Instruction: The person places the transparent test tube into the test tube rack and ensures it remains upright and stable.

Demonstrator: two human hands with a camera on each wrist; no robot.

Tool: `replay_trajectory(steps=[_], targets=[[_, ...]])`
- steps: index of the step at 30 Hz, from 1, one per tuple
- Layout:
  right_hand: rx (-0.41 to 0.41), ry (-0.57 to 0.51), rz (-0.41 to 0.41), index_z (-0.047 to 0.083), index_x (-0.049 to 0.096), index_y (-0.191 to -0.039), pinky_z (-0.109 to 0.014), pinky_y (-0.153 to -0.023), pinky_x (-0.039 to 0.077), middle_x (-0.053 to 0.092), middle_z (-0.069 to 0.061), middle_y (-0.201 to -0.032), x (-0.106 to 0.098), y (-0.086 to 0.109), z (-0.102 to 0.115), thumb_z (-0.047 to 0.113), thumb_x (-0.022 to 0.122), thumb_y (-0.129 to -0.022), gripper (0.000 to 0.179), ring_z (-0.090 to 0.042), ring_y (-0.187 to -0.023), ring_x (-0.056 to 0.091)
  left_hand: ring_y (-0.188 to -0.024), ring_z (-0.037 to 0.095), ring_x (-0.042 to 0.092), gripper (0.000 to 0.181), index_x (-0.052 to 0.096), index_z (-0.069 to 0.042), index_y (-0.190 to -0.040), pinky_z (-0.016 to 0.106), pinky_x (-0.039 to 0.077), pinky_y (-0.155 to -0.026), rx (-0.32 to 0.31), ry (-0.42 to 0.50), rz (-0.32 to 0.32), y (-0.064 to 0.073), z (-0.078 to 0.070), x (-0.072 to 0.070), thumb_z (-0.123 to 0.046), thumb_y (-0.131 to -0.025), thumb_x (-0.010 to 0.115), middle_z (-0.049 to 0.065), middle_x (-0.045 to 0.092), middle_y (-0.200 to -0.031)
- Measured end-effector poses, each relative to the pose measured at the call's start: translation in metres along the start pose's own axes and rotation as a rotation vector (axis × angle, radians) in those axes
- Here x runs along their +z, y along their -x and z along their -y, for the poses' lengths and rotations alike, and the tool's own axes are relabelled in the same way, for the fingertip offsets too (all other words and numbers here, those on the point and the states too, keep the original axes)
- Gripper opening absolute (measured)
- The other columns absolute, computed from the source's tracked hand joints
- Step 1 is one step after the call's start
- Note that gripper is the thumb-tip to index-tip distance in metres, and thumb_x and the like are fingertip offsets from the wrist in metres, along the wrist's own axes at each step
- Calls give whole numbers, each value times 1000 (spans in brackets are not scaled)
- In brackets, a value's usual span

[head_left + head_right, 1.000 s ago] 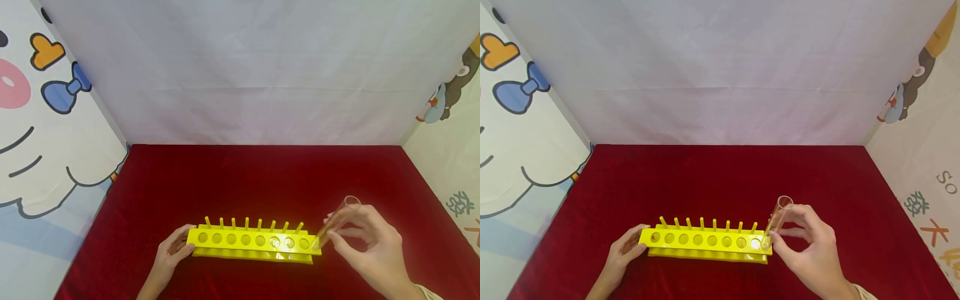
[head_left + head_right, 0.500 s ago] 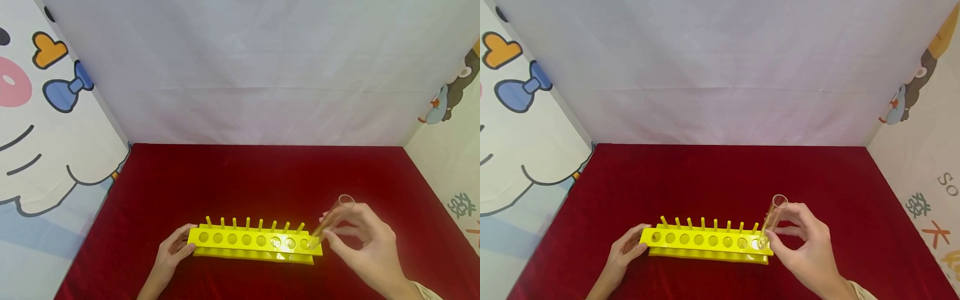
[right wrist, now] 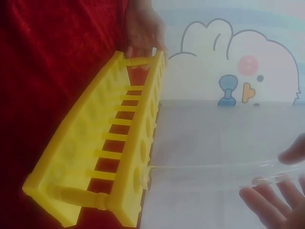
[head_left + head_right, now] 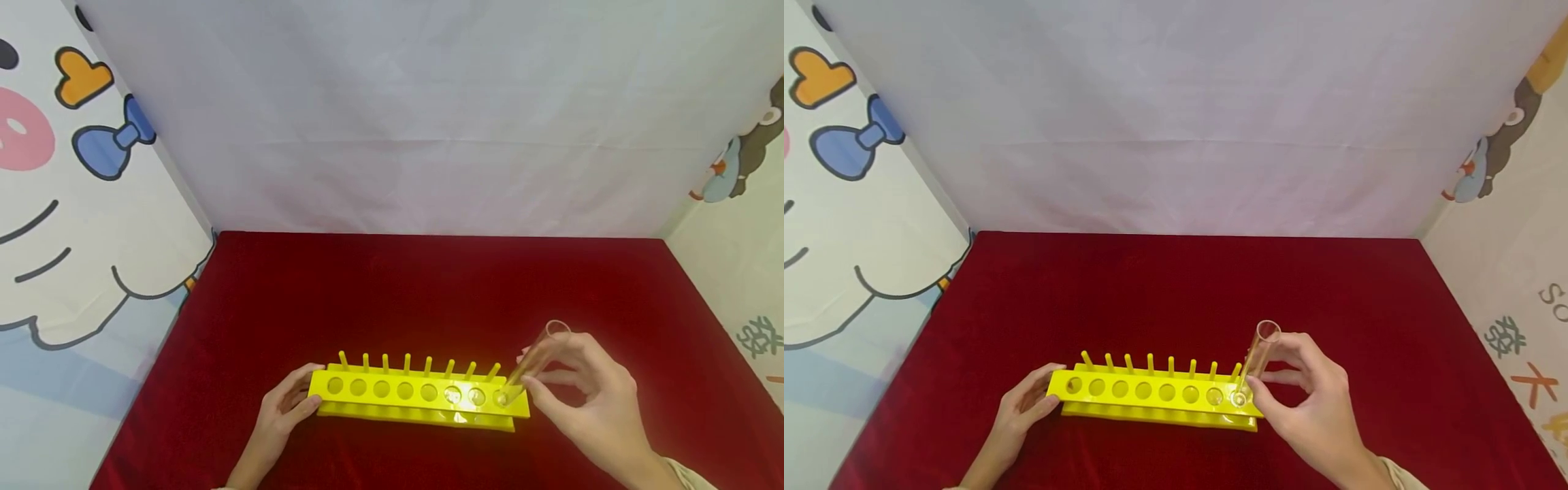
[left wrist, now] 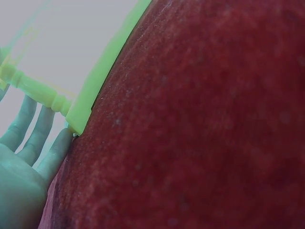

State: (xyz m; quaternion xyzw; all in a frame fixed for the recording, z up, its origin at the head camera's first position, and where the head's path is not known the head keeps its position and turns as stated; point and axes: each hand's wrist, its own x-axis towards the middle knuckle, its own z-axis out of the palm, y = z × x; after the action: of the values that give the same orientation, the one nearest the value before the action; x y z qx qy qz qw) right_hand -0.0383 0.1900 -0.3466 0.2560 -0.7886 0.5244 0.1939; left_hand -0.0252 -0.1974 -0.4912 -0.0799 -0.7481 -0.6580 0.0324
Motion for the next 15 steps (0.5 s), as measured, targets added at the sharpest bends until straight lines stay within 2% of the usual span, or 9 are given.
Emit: replay_trajectory(steps=[5,15], targets=[[-13,-5,-4,-4,57,-102,-20,-70,53,65,-8,-92,2,1,-3,-28,73,-55,54,-12,-82,65,-98,20,59,38,51,-1,-130,27,50,-80,19,-1,5,0,1,1,-1,-92,56,10,59,-115],[-18,-14,-8,-3,57,-101,-21,-70,53,64,-7,-93,7,6,-10,-27,74,-55,54,-12,-84,65,-99,18,59,39,51,0,-130,27,50,-80,2,-6,0,1,0,0,-1,-92,56,9,59,-115]])
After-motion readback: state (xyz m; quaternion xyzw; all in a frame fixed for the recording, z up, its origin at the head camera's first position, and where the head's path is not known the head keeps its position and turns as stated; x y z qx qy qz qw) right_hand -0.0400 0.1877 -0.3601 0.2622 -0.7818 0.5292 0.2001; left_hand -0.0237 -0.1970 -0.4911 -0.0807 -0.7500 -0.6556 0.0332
